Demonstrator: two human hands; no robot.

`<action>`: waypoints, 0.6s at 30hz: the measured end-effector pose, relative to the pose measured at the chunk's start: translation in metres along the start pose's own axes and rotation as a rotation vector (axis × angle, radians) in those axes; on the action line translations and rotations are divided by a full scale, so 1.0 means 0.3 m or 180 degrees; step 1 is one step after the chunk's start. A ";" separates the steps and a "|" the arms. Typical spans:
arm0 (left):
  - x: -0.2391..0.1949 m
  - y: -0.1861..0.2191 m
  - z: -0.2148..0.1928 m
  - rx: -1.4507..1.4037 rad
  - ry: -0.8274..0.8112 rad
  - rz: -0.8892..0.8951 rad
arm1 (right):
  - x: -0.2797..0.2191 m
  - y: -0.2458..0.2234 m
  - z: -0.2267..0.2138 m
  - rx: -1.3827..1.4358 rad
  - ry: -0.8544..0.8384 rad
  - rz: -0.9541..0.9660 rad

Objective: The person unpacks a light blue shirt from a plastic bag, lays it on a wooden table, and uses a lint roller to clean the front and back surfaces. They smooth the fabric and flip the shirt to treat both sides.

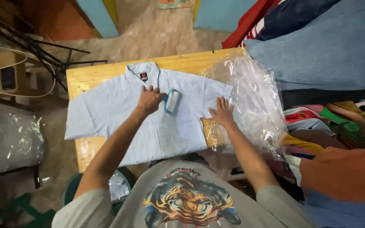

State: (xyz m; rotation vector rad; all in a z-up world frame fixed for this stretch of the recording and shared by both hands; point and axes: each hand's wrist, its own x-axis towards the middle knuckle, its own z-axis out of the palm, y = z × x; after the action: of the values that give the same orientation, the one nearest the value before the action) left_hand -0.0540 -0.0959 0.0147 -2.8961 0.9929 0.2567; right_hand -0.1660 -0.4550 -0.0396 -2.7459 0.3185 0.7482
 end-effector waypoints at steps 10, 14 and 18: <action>0.114 0.339 0.039 -0.0955 0.0303 0.0139 | 0.007 0.060 -0.047 -0.0126 0.0076 -0.0427; 0.049 0.290 0.068 -0.0843 0.0202 0.0126 | -0.003 0.079 -0.064 -0.0229 0.0181 -0.0603; -0.010 0.184 -0.008 -0.0609 0.0252 -0.0159 | -0.072 0.019 -0.086 -0.0002 0.0603 -0.0667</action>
State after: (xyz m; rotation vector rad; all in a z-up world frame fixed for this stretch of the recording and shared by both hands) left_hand -0.0900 -0.1380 0.0168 -3.1218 0.9549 0.2487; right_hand -0.1740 -0.4656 -0.0081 -2.7990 0.0657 0.4364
